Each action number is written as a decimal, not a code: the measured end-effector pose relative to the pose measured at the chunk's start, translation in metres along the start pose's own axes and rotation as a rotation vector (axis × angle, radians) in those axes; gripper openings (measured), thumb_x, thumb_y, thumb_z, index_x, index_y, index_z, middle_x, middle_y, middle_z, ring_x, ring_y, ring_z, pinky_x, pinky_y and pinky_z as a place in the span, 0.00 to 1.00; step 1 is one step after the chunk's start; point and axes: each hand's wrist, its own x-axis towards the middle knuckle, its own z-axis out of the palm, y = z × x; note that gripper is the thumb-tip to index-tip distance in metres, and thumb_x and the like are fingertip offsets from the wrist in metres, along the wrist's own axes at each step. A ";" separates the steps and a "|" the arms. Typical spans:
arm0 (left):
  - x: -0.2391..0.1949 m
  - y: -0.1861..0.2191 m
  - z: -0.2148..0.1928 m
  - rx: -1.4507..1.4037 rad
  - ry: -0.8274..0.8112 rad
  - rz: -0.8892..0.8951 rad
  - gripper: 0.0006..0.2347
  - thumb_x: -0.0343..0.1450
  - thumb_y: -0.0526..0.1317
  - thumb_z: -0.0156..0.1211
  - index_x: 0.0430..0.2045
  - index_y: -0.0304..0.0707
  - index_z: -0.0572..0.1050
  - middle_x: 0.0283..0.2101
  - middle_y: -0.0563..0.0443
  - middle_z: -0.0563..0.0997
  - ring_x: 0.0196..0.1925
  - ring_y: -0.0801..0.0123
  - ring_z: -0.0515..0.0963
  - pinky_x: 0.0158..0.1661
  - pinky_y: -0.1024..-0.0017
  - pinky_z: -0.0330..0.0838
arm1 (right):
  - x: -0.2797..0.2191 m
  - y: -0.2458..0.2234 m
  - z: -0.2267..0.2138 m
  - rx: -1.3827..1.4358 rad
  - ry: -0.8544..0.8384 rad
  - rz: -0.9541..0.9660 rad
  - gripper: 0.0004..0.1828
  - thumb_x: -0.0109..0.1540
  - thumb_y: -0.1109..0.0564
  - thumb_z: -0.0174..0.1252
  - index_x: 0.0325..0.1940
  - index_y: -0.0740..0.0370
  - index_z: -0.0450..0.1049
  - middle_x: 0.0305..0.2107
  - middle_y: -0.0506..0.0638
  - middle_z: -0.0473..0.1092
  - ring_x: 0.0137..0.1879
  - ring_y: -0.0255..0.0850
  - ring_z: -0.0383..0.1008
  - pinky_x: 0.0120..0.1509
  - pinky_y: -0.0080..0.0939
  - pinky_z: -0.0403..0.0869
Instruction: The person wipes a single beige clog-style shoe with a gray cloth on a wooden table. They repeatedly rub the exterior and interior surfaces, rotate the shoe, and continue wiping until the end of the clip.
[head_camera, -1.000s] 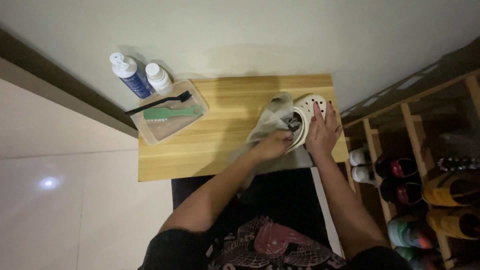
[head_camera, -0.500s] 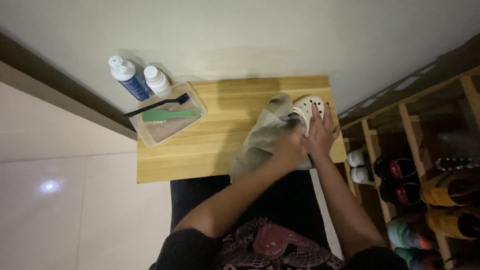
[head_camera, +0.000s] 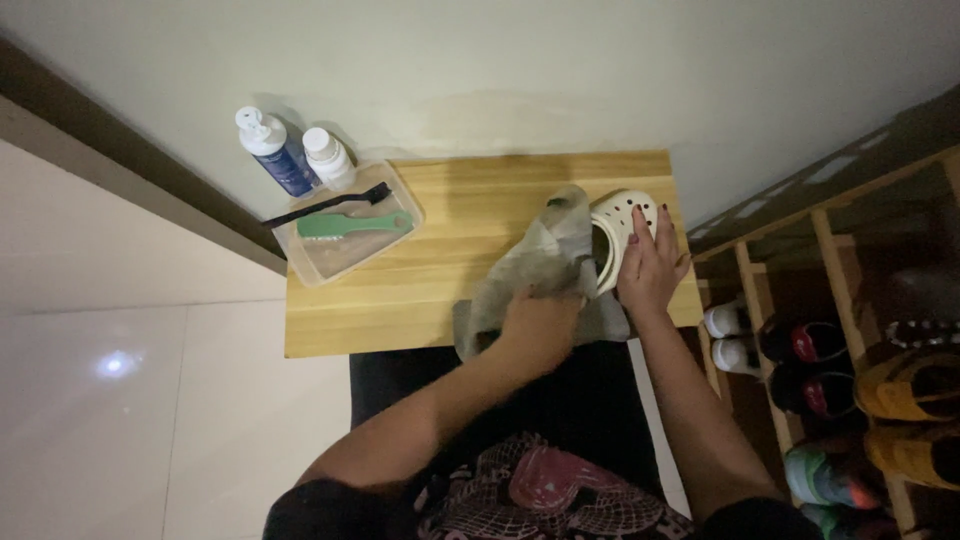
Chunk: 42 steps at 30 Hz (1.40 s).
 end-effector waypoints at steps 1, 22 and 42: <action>0.008 -0.004 -0.007 0.002 0.002 0.001 0.11 0.68 0.30 0.53 0.41 0.32 0.79 0.27 0.47 0.83 0.31 0.58 0.85 0.53 0.53 0.69 | 0.002 0.001 0.001 0.001 0.002 -0.001 0.26 0.74 0.49 0.35 0.77 0.32 0.58 0.76 0.48 0.47 0.80 0.53 0.44 0.72 0.83 0.36; 0.059 0.034 0.004 -0.488 0.798 0.162 0.08 0.78 0.28 0.45 0.38 0.17 0.73 0.34 0.31 0.75 0.39 0.43 0.77 0.46 0.58 0.71 | 0.002 0.007 0.008 0.055 0.065 -0.031 0.26 0.74 0.52 0.37 0.78 0.44 0.59 0.76 0.53 0.46 0.79 0.53 0.47 0.72 0.83 0.33; 0.170 -0.092 0.062 -0.329 0.452 0.618 0.14 0.76 0.55 0.46 0.38 0.58 0.81 0.45 0.60 0.84 0.48 0.63 0.84 0.52 0.48 0.65 | 0.006 -0.016 -0.012 -0.084 -0.142 0.147 0.39 0.64 0.37 0.57 0.78 0.24 0.52 0.78 0.35 0.36 0.81 0.43 0.42 0.76 0.74 0.31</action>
